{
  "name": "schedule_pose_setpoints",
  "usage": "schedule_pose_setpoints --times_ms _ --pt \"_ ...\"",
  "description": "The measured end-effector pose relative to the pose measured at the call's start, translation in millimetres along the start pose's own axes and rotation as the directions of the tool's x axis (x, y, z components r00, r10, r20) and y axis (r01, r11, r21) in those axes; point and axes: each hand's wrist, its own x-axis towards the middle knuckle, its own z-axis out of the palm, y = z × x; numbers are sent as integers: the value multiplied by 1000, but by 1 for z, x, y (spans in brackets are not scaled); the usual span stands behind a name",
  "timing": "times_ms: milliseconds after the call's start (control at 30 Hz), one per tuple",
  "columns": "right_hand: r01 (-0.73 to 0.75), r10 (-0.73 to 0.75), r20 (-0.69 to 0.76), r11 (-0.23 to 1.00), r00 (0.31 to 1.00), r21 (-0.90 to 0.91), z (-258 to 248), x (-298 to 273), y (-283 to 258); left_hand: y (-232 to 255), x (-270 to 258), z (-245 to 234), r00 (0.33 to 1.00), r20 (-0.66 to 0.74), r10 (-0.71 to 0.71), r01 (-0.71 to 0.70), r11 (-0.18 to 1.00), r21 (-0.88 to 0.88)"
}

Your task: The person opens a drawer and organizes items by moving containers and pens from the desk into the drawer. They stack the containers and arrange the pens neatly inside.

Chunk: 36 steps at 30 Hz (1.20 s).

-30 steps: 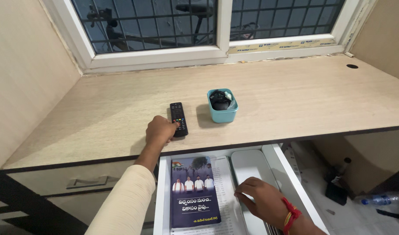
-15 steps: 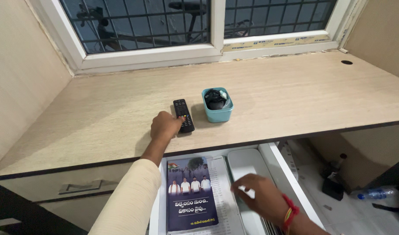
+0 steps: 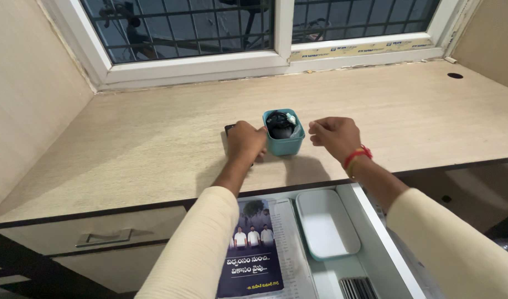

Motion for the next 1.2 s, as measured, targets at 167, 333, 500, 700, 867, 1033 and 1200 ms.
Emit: schedule_pose_setpoints --times_ms 167,333,500,700,867,1033,1200 --pt "-138 137 25 989 990 56 20 23 7 4 7 18 997 38 -68 73 986 -148" --pt "-204 202 41 978 978 41 26 36 11 -1 13 18 999 35 -34 39 988 -147" --pt "-238 229 97 967 969 92 25 52 25 -4 19 21 998 55 25 -16 987 -161" --pt "-216 193 195 971 962 104 28 69 46 -9 22 22 997 49 54 -43 978 -206" --pt "-193 186 193 981 963 19 27 62 42 -9 20 17 993 115 36 -17 986 -164" --pt "-194 179 220 980 959 48 20 43 34 -4 7 7 988 142 52 -21 977 -211" --pt "-160 142 253 986 957 51 2 12 21 0 -18 -6 982 167 93 -47 964 -260"
